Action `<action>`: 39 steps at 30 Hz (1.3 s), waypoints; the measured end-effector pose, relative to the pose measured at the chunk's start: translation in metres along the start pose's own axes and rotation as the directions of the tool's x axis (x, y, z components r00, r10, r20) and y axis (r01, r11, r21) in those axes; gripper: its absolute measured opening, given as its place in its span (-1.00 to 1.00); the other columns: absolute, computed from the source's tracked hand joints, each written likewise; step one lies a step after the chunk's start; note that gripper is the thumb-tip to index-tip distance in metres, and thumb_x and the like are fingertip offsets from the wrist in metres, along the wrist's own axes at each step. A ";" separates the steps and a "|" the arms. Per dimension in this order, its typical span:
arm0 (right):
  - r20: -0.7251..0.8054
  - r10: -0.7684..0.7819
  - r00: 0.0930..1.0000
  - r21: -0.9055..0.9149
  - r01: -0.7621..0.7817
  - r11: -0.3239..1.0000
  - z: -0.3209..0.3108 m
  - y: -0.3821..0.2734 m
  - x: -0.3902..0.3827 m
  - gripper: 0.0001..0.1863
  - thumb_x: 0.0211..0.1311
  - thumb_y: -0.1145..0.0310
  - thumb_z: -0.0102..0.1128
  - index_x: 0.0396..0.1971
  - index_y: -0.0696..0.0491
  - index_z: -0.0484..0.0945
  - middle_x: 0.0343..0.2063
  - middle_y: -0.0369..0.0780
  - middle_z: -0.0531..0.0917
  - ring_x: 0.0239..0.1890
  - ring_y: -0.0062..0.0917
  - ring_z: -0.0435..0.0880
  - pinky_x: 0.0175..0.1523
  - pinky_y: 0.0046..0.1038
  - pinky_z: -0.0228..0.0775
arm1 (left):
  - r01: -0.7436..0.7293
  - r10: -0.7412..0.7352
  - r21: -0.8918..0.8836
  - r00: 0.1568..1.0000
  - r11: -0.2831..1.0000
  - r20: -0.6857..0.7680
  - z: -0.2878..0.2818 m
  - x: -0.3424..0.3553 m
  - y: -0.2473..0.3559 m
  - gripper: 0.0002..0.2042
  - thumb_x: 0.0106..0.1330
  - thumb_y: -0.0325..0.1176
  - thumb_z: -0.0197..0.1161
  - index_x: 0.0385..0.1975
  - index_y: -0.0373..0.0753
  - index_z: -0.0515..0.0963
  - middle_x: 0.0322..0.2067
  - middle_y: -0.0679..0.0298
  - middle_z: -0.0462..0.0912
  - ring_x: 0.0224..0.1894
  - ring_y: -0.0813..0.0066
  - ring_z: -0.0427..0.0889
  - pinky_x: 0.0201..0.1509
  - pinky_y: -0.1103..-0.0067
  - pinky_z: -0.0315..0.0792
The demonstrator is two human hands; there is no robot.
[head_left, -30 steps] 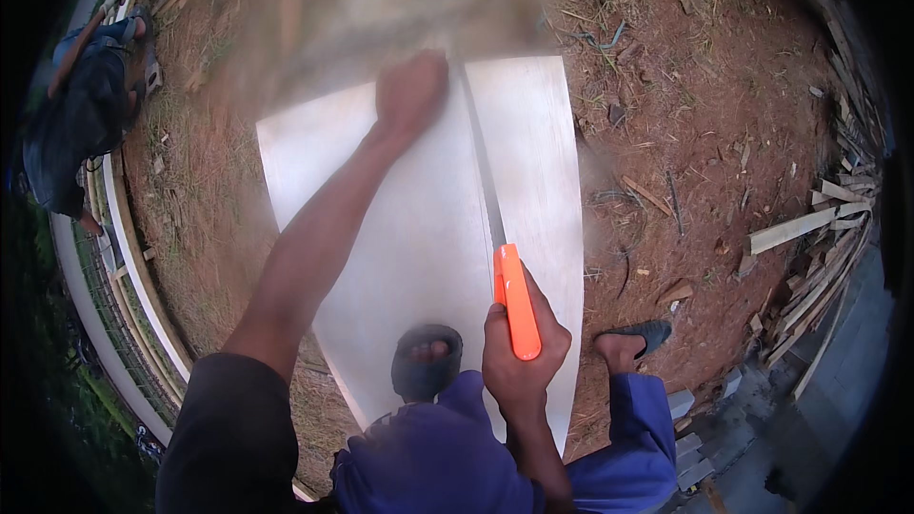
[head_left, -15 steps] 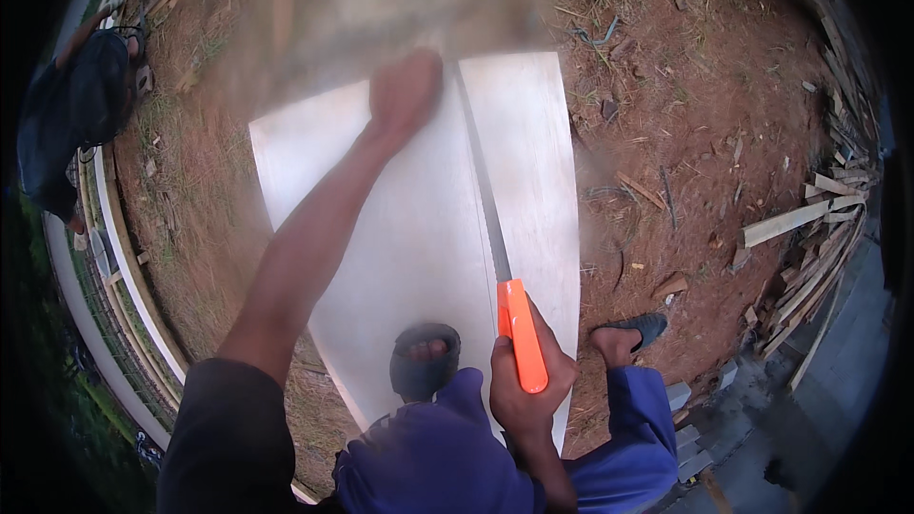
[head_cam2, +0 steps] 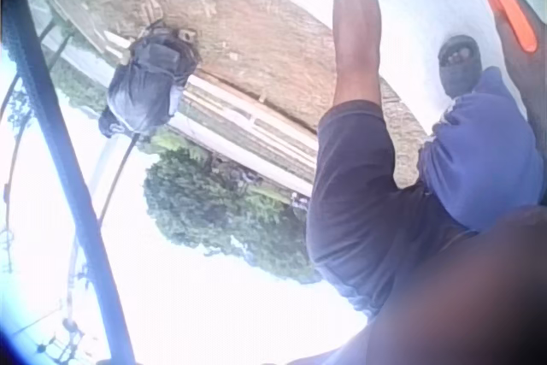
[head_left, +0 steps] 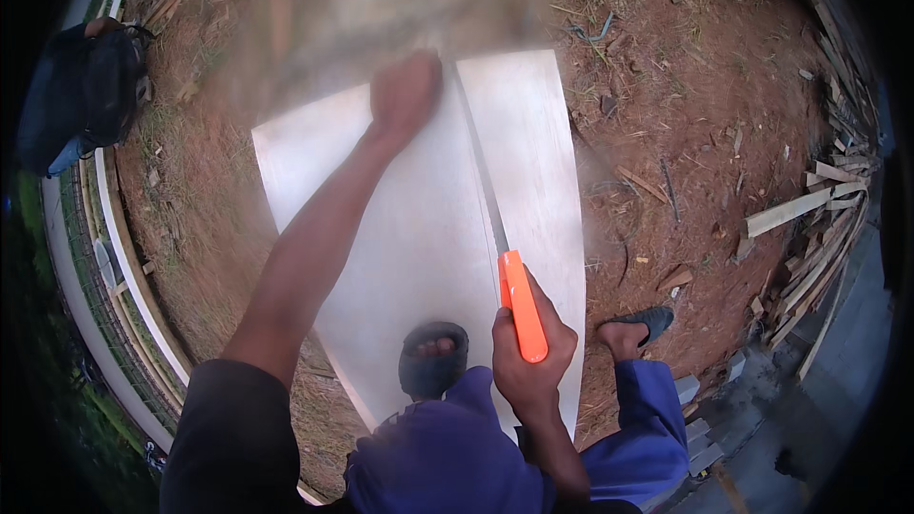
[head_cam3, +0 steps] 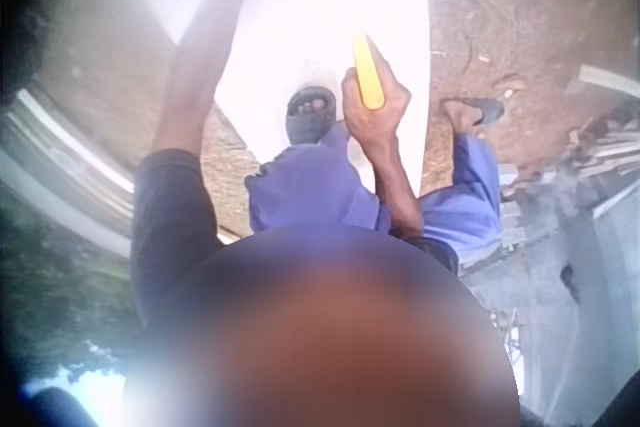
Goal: The person marks a straight line on a large wooden board using a pencil and a straight edge, measures the board with a tape measure, then uses a hand saw to cut along the marked line.
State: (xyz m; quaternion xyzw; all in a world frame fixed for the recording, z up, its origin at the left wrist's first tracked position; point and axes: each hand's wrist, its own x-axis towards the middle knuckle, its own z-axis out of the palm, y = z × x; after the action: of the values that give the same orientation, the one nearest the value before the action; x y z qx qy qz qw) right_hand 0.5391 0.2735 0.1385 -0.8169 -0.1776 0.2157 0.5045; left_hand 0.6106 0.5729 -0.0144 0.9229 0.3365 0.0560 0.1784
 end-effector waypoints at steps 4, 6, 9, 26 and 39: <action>0.042 0.044 0.998 -0.046 -0.042 0.998 -0.023 -0.017 -0.023 -0.43 0.07 0.69 0.17 0.19 0.33 0.52 -0.23 -0.01 0.78 -0.42 -0.56 0.76 -0.23 -0.54 0.61 | -0.006 0.006 -0.015 0.999 1.000 0.032 0.006 0.004 0.005 -0.59 0.55 -0.18 -0.09 -0.40 -0.35 0.57 -0.38 -0.15 0.70 -0.26 -0.18 0.69 -0.08 0.04 0.49; 0.010 0.037 0.999 0.046 -0.037 0.998 0.010 -0.010 0.029 -0.46 0.12 0.65 0.16 0.19 0.31 0.52 -0.36 -0.08 0.73 -0.44 -0.60 0.71 -0.26 -0.53 0.57 | -0.004 0.004 -0.031 1.000 1.000 0.021 0.008 0.003 0.002 -0.60 0.55 -0.18 -0.08 -0.39 -0.33 0.58 -0.38 -0.14 0.70 -0.26 -0.18 0.69 -0.08 0.04 0.48; -0.004 -0.003 1.000 0.093 0.003 0.996 0.067 -0.019 0.150 -0.68 0.21 0.52 0.12 -0.05 0.28 0.58 -0.57 -0.08 0.60 -0.60 -0.47 0.58 -0.37 -0.35 0.43 | -0.047 0.047 -0.043 0.999 0.998 -0.011 0.005 0.004 -0.001 -0.61 0.55 -0.18 -0.08 -0.39 -0.31 0.58 -0.39 -0.14 0.69 -0.26 -0.19 0.68 -0.09 0.04 0.48; -0.004 0.055 0.998 0.087 -0.055 0.995 0.046 -0.015 0.109 -0.55 0.17 0.58 0.14 0.10 0.25 0.57 -0.53 -0.08 0.65 -0.54 -0.46 0.66 -0.33 -0.39 0.51 | 0.005 -0.005 -0.001 1.000 1.000 0.021 0.005 0.006 0.001 -0.57 0.56 -0.13 -0.09 -0.37 -0.33 0.57 -0.36 -0.18 0.69 -0.25 -0.21 0.68 -0.07 0.04 0.48; 0.056 0.134 0.989 -0.029 -0.133 0.991 -0.051 -0.025 -0.043 -0.43 0.08 0.71 0.15 0.20 0.34 0.51 -0.25 -0.06 0.78 -0.41 -0.61 0.73 -0.24 -0.55 0.59 | -0.006 0.006 -0.022 1.000 1.000 -0.001 0.013 0.001 0.004 -0.57 0.57 -0.13 -0.09 -0.37 -0.34 0.57 -0.40 -0.20 0.68 -0.27 -0.25 0.67 -0.09 0.00 0.47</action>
State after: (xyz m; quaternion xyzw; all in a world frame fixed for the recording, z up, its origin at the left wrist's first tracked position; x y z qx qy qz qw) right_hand 0.5281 0.2238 0.1891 -0.8268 -0.1398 0.2701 0.4732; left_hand 0.6168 0.5665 -0.0251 0.9218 0.3333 0.0606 0.1883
